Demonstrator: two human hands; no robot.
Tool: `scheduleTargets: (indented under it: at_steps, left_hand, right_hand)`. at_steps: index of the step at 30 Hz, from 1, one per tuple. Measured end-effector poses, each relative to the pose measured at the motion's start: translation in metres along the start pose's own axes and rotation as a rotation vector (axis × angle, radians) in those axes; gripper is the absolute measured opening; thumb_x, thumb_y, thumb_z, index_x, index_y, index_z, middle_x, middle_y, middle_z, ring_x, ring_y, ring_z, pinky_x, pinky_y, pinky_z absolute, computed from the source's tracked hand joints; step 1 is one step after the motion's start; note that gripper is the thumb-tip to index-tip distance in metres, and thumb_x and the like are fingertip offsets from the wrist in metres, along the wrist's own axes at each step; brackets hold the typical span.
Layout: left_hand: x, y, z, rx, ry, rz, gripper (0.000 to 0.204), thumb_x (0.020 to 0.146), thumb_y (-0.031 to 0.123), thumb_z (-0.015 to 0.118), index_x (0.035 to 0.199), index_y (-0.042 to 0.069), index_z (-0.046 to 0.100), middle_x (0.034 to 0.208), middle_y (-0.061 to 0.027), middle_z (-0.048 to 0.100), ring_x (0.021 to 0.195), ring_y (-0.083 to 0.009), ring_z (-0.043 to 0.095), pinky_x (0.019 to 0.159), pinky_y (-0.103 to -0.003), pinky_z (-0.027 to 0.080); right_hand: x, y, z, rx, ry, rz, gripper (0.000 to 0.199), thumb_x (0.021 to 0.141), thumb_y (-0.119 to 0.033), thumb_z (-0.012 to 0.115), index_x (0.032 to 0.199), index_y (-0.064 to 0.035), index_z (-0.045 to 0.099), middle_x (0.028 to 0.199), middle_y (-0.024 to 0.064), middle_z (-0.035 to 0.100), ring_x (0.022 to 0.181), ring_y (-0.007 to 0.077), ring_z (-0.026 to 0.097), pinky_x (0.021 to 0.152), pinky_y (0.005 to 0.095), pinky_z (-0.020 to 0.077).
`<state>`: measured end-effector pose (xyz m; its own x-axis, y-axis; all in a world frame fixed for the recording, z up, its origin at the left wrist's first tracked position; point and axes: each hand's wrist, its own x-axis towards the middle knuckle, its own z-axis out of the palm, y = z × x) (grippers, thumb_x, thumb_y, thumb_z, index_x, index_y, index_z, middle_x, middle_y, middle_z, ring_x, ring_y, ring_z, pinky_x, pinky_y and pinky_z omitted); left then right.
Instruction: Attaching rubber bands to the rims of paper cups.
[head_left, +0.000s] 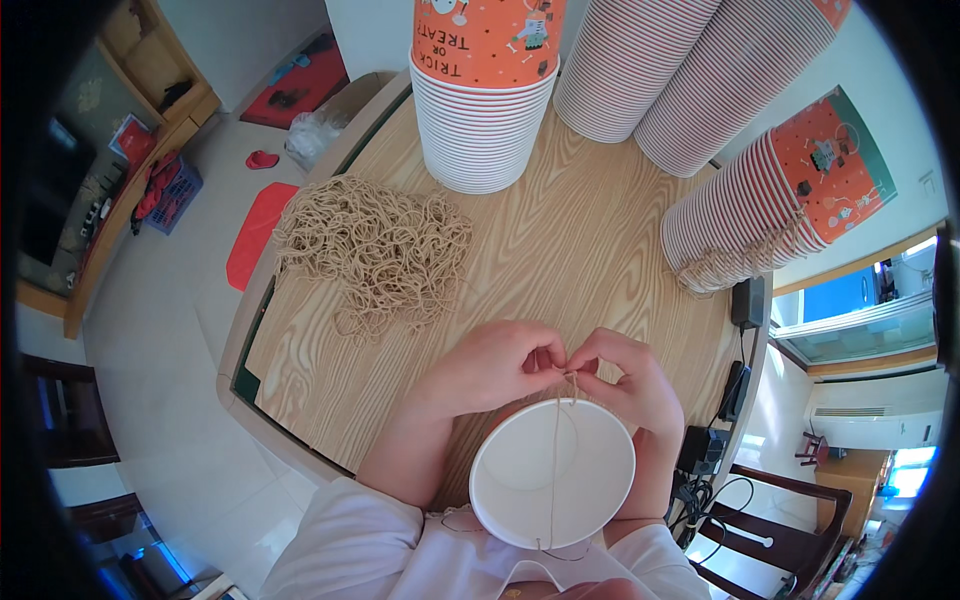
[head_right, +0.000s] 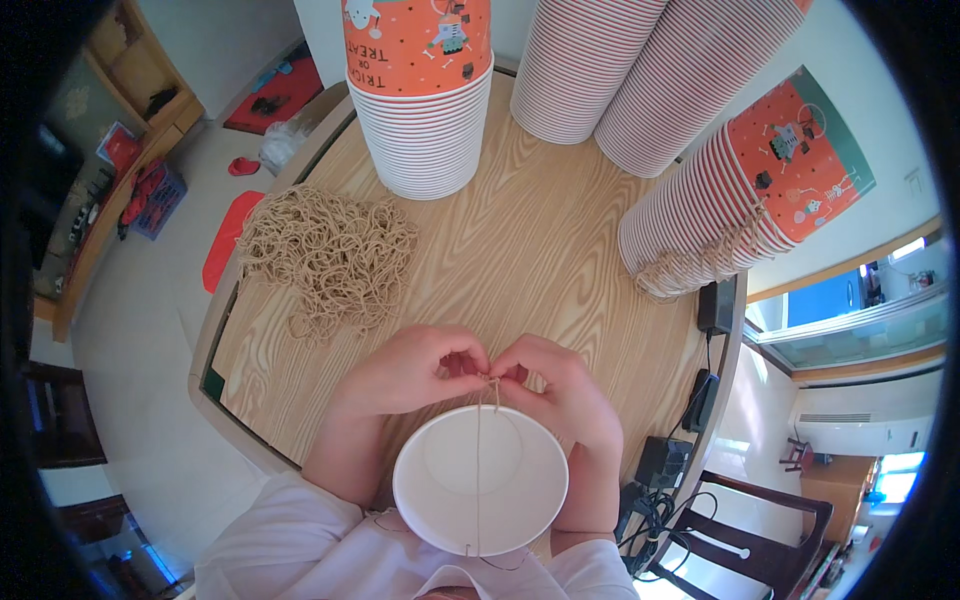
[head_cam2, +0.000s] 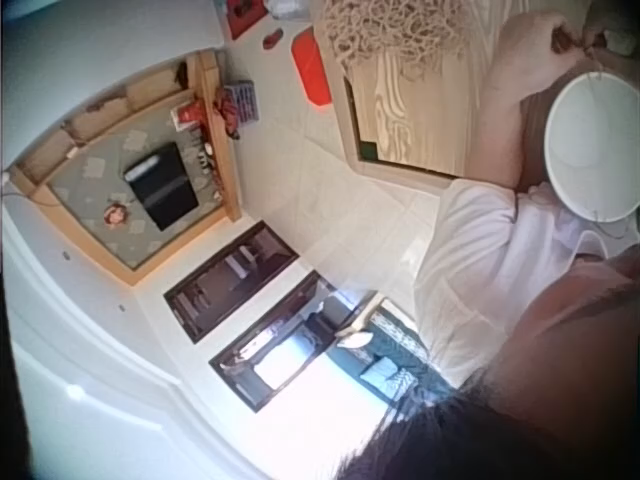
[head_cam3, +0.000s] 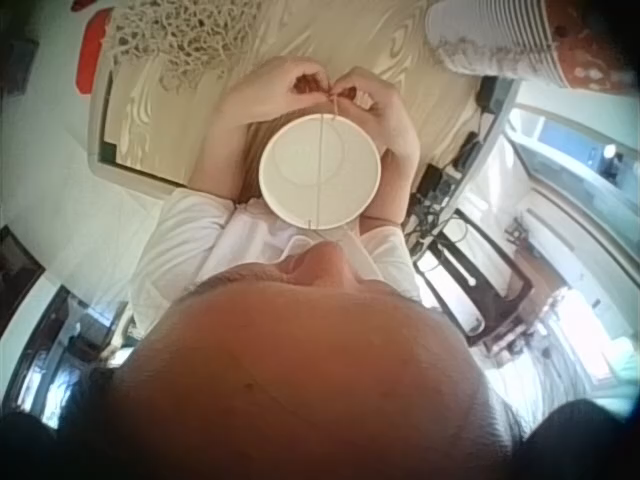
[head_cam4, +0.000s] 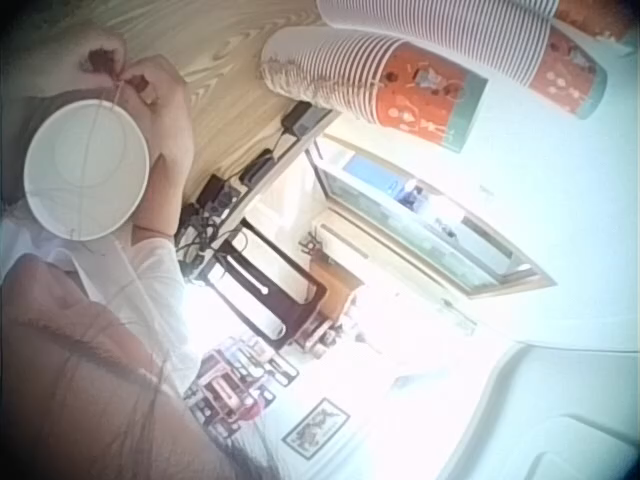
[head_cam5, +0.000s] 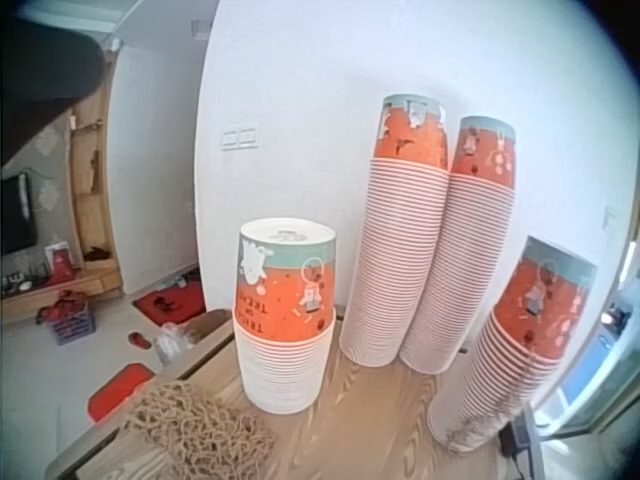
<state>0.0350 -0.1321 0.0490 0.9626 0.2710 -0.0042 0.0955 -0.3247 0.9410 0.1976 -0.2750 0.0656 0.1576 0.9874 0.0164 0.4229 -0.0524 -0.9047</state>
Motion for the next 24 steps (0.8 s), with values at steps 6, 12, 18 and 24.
scheduleTargets:
  at_steps: [6, 12, 18, 24]
  left_hand:
    - [0.0, 0.005, 0.011, 0.121, 0.052, 0.061, 0.011, 0.084, 0.011, 0.068, 0.093, 0.008, 0.067, 0.087, -0.0074, 0.065, 0.082, -0.0256, 0.065, 0.07, -0.035, 0.051]
    - [0.001, 0.0, 0.015, 0.238, -0.014, 0.139, 0.014, 0.083, 0.008, 0.067, 0.096, 0.013, 0.068, 0.093, -0.0056, 0.062, 0.09, -0.0285, 0.062, 0.076, -0.04, 0.05]
    - [0.002, 0.003, 0.01, 0.164, -0.053, 0.152, 0.006, 0.081, 0.007, 0.065, 0.087, 0.01, 0.064, 0.089, -0.0076, 0.061, 0.088, -0.0303, 0.062, 0.074, -0.042, 0.049]
    - [0.003, 0.004, 0.01, 0.112, -0.079, 0.167, 0.006, 0.079, 0.007, 0.066, 0.084, 0.009, 0.062, 0.085, -0.0084, 0.061, 0.083, -0.0305, 0.062, 0.071, -0.042, 0.048]
  right_hand:
    - [0.001, 0.001, 0.0, -0.143, -0.031, 0.066, 0.014, 0.077, -0.001, 0.07, 0.09, -0.0011, 0.065, 0.082, 0.0118, 0.063, 0.075, 0.0235, 0.065, 0.068, 0.0322, 0.0521]
    - [0.003, 0.006, 0.0, -0.2, -0.107, 0.074, 0.014, 0.077, -0.007, 0.07, 0.088, -0.001, 0.064, 0.08, 0.0143, 0.063, 0.074, 0.0289, 0.064, 0.067, 0.0361, 0.051]
    - [0.002, 0.012, -0.002, -0.149, -0.154, 0.048, 0.014, 0.077, -0.006, 0.07, 0.088, -0.0006, 0.064, 0.08, 0.014, 0.063, 0.074, 0.0282, 0.064, 0.068, 0.0361, 0.0509]
    - [0.001, 0.013, -0.002, -0.099, -0.149, 0.031, 0.015, 0.076, -0.004, 0.07, 0.09, -0.0006, 0.065, 0.08, 0.0135, 0.063, 0.074, 0.0272, 0.064, 0.068, 0.0356, 0.0509]
